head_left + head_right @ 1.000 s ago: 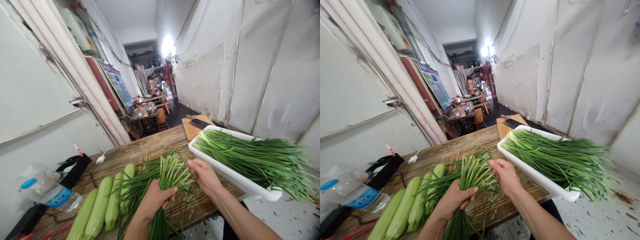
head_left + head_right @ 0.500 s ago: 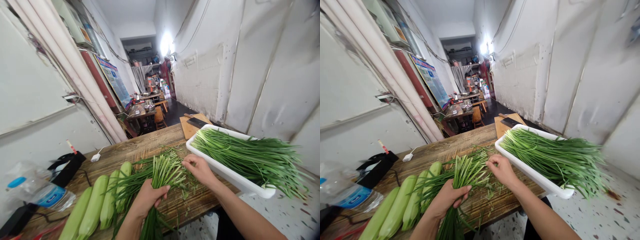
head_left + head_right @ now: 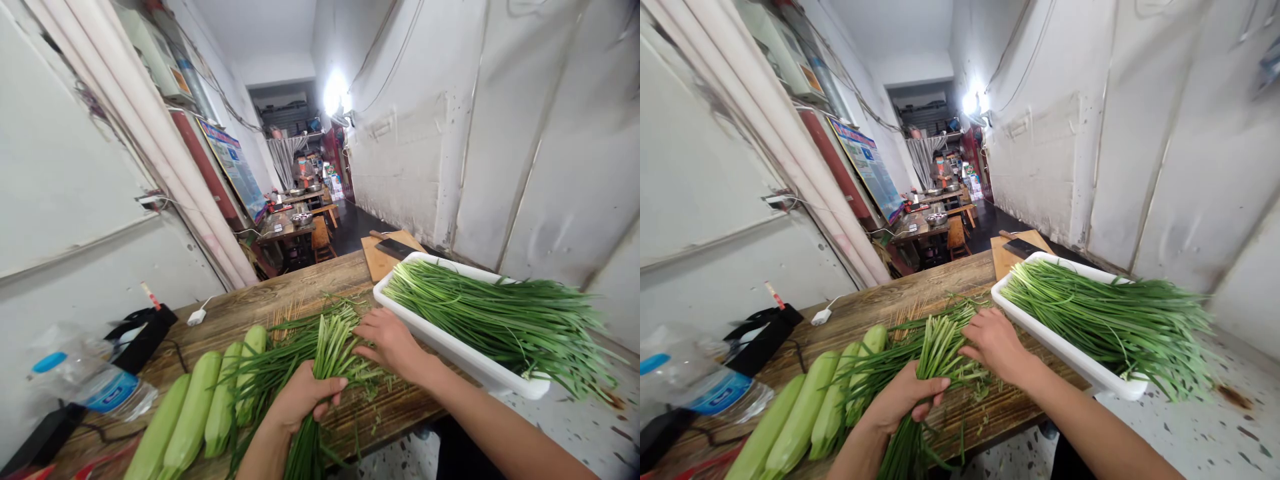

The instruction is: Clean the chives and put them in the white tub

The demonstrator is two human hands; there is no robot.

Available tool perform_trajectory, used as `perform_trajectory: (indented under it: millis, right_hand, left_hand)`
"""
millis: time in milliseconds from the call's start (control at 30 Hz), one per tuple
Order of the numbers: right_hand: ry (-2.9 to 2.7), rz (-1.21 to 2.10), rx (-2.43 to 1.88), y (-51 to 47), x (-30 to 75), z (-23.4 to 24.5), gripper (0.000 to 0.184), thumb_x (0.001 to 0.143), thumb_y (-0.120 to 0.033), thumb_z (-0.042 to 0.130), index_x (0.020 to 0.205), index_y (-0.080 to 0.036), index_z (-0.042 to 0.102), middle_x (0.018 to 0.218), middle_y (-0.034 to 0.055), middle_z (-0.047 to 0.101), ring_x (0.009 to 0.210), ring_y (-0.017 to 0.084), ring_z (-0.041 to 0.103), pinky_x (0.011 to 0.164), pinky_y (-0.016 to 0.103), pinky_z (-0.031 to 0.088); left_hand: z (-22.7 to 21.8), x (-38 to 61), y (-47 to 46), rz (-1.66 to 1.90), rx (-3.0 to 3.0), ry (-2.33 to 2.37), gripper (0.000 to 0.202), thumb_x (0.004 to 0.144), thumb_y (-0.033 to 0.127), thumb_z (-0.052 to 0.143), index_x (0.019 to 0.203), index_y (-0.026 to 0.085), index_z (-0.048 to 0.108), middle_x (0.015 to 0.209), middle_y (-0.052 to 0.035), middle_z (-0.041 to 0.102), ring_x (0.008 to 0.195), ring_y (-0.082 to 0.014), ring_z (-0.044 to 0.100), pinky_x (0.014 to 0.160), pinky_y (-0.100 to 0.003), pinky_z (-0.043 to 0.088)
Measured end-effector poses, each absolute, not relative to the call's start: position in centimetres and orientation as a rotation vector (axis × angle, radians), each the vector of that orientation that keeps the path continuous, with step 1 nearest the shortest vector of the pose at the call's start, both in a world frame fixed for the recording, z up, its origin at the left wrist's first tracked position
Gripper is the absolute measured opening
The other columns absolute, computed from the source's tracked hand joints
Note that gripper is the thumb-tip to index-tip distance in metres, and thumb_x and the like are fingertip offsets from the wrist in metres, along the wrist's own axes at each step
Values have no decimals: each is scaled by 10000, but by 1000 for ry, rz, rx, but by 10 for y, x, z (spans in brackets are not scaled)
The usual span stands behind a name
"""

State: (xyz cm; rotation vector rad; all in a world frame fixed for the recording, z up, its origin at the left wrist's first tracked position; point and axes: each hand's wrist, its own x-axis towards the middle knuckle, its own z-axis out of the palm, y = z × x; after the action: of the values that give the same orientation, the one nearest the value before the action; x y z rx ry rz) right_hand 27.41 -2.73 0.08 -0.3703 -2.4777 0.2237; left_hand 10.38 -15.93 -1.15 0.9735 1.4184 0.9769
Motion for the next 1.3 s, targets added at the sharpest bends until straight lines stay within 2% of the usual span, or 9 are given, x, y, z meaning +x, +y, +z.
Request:
perform_trajectory:
  millis: [100,200,367,533,733,833,1033,1167,1300]
  right_hand:
    - [-2486,295,-170,-32,274,1,154,881,-291,566,866,-192,684,805,77,650,805,199,529,756,334,391]
    - [-2364,703,-50,-31,268,-1,217,889,-326,552,797,-194,698,738,53,658,753,173,549,744,313,416]
    - [-1802,1215,-574,-17,261,-18,312,813,-406,601,621,-160,592,579,-19,537,574,125,482,571,249,388]
    - [-1733,1092,-851,-1,268,-28,342,753,-395,623,530,-173,490,502,-44,423,499,105,392,511,241,322]
    - [-1899,1139,-565,-9,271,-15,308,867,-416,498,912,-172,679,949,64,660,920,206,582,857,352,433]
    - [-2014,1252,-422,-17,267,-12,321,801,-478,607,797,-173,709,900,64,653,921,208,577,895,374,417]
    - [-1530,1541,-561,-6,271,-15,393,676,-540,701,618,-154,653,735,27,606,704,152,551,723,311,435]
    - [-1718,1301,-657,-5,276,-13,444,847,-505,523,592,-155,621,648,24,581,641,144,514,658,285,396]
    - [-2223,1019,-493,-16,274,-9,241,811,-333,629,642,-164,654,646,2,568,630,141,516,593,250,375]
  left_hand:
    - [-14,104,-158,950,941,1360,360,619,429,758,579,115,587,473,8,548,286,-19,334,300,-166,222]
    - [-11,104,-155,946,922,1350,347,610,415,767,603,113,595,471,12,549,281,-18,331,296,-163,222]
    - [-6,103,-152,961,948,1361,345,616,407,764,585,114,584,481,0,561,283,-18,336,302,-168,211]
    - [-5,100,-156,952,967,1397,355,619,420,761,536,123,584,461,4,542,284,-17,320,317,-179,212]
    - [-5,100,-156,928,993,1391,394,611,468,758,517,127,585,446,13,523,286,-18,312,320,-183,214]
    - [-4,100,-154,921,998,1382,407,606,488,752,534,124,584,465,7,537,291,-21,320,317,-182,202]
    - [3,105,-156,913,1074,1541,345,639,420,718,524,146,542,447,22,535,296,-31,309,343,-191,206]
    - [5,108,-157,922,1132,1763,262,658,375,674,576,173,529,475,26,562,330,-64,335,359,-207,237]
    - [7,110,-154,892,1326,1906,157,666,265,628,561,183,546,479,34,555,434,-116,444,468,-227,336]
